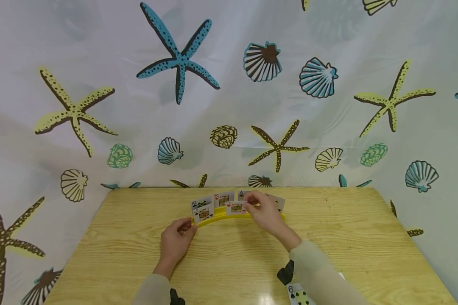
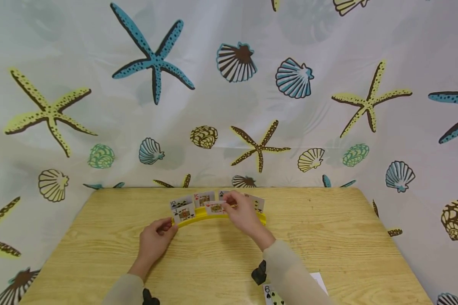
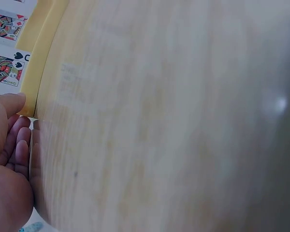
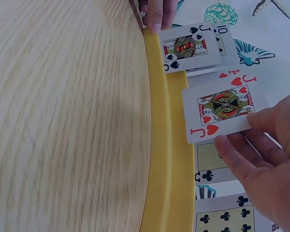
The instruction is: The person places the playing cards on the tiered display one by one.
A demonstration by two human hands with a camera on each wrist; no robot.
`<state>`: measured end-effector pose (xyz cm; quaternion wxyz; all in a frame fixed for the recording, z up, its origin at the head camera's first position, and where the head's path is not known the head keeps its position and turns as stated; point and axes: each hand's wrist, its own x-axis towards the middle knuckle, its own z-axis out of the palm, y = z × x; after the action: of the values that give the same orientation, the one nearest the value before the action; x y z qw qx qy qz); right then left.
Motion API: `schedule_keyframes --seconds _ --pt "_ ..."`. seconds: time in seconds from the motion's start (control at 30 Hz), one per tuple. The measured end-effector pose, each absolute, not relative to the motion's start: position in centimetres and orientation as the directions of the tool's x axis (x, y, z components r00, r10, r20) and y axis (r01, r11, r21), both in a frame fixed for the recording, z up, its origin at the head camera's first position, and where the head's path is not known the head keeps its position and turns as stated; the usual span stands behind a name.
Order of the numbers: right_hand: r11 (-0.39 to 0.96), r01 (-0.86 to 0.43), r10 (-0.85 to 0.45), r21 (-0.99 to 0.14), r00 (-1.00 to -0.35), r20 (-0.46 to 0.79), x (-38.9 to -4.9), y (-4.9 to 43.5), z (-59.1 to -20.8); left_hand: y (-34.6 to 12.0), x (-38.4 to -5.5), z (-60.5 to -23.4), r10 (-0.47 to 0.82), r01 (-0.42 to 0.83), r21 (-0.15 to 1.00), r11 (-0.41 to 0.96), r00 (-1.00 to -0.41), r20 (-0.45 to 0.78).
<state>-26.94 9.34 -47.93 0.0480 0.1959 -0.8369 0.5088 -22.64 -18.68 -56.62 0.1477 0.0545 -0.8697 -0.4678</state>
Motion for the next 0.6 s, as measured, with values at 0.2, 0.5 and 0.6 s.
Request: schedule_keyframes --seconds 0.2,0.5,0.6 --pt "0.407 -0.376 -0.296 -0.832 -0.916 0.270 -27.2 8.4 -48.2 -18.7 -22.7 -56.8 -0.233 0.045 0.832 0.553 -0.950 0.207" --pt "0.394 -0.381 -0.303 -0.837 -0.913 0.273 -27.6 7.4 -48.6 -18.8 -22.9 -56.9 -0.235 0.035 0.830 0.557 -0.952 0.198" --pt "0.400 -0.379 -0.295 -0.834 -0.915 0.275 -27.8 7.1 -48.8 -18.7 -22.7 -56.8 -0.232 0.041 0.832 0.554 -0.951 0.202"
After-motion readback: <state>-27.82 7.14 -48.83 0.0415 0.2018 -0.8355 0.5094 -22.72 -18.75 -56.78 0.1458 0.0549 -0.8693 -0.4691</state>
